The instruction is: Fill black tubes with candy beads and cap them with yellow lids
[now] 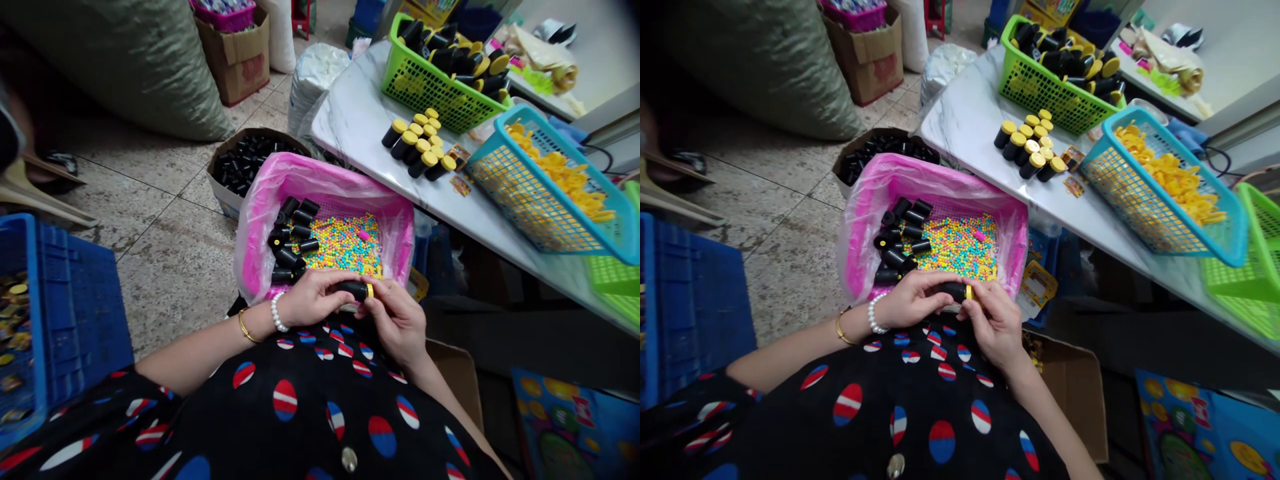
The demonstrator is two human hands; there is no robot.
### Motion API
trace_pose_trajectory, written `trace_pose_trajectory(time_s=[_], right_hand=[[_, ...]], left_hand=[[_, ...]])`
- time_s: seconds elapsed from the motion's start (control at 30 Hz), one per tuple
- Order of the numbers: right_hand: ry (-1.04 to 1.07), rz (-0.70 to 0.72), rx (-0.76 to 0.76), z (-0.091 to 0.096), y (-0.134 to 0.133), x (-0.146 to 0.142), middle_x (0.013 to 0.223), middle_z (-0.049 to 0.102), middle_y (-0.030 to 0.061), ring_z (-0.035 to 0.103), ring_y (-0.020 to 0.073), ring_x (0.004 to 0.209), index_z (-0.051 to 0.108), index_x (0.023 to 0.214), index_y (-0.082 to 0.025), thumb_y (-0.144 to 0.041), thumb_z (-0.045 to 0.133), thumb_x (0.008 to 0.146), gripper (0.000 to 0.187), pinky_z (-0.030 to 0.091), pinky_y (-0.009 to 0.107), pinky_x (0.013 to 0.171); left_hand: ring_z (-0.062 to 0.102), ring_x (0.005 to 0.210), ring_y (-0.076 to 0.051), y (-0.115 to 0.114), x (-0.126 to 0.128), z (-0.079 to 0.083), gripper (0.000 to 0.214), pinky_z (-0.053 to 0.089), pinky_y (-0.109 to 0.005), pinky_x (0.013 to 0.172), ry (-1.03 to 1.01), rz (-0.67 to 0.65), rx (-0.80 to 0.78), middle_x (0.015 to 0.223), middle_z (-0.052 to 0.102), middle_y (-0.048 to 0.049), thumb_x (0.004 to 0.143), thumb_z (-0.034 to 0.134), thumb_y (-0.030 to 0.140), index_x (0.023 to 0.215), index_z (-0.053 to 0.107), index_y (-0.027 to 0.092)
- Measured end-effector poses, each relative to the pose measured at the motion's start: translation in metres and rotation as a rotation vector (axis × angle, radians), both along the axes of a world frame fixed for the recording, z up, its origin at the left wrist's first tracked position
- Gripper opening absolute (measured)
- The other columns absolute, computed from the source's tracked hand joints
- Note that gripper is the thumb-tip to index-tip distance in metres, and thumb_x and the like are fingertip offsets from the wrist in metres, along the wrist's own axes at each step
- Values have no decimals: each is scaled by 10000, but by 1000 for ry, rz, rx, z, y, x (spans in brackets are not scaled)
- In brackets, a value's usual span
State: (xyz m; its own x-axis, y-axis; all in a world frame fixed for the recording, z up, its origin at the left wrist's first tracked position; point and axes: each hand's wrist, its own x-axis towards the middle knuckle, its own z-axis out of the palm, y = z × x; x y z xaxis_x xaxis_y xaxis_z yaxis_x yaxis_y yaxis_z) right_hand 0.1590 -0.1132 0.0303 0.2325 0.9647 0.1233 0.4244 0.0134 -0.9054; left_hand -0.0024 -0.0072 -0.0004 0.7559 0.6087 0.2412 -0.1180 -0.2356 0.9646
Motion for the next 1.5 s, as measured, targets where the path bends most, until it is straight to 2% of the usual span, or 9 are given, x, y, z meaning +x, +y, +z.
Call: trace_pose_trajectory(time_s=[0.1,0.2,0.5,0.7,0.87,1.0,1.17,1.37,1.5], right_hand=[[-46,7,14,2,0,1,840,673,48,589,240,841,653,1217,-320,-196,656,827,410,458,400,813],[-49,-49,23,1,1,-1,997,654,53,590,223,857,671,1180,-343,-214,701,802,400,469,354,738],[-170,-38,120,-14,7,-6,890,626,26,571,178,774,646,1209,-324,-199,711,800,433,479,327,688],[-155,-59,209,-19,19,-22,1028,545,55,574,190,919,670,1167,-323,-192,695,800,391,524,337,763],[470,26,22,-13,19,-20,1254,541,72,612,204,1007,501,1341,-339,-271,719,789,598,545,372,849],[673,105,-77,-13,18,-21,1294,587,70,592,248,1127,602,1230,-287,-324,771,739,521,503,400,940],[660,69,11,-10,19,-24,1080,669,51,636,223,1015,646,1107,-267,-309,826,672,473,518,368,893],[621,19,137,-13,15,-21,1026,617,36,604,199,987,656,1005,-248,-265,859,612,443,495,321,883],[736,-13,60,-23,21,-22,965,645,12,616,160,882,654,1010,-249,-252,811,684,361,493,267,800]], left_hand=[[580,478,-87,-3,-1,-2,333,474,-190,449,-15,-66,-166,720,670,-8,876,585,234,1200,591,159],[578,456,-88,-5,-1,-4,347,472,-183,431,-18,-45,-201,661,637,6,871,600,253,1203,581,153],[499,414,-78,-3,-1,-4,361,405,-174,395,26,-86,-410,587,559,29,898,550,336,1205,567,146],[609,819,-171,2,-1,4,319,517,-284,732,-2,98,-82,984,638,-78,836,645,334,1091,590,150],[534,1195,-274,-3,-7,3,352,420,-451,1035,-201,195,56,1211,583,-144,893,562,293,1218,509,169],[345,1388,-314,-6,-8,0,542,328,-511,1122,-291,98,71,1317,542,-167,880,592,334,1354,378,183],[407,1352,-312,-2,-9,2,675,294,-516,1148,-224,104,201,1386,500,-178,862,604,429,1428,335,180],[533,1250,-282,-3,-8,3,537,451,-450,1045,-248,42,283,1346,551,-179,894,569,387,1368,463,159],[599,1164,-263,-4,-3,-3,446,488,-408,1003,-157,161,223,1256,623,-162,882,597,311,1293,550,146]])
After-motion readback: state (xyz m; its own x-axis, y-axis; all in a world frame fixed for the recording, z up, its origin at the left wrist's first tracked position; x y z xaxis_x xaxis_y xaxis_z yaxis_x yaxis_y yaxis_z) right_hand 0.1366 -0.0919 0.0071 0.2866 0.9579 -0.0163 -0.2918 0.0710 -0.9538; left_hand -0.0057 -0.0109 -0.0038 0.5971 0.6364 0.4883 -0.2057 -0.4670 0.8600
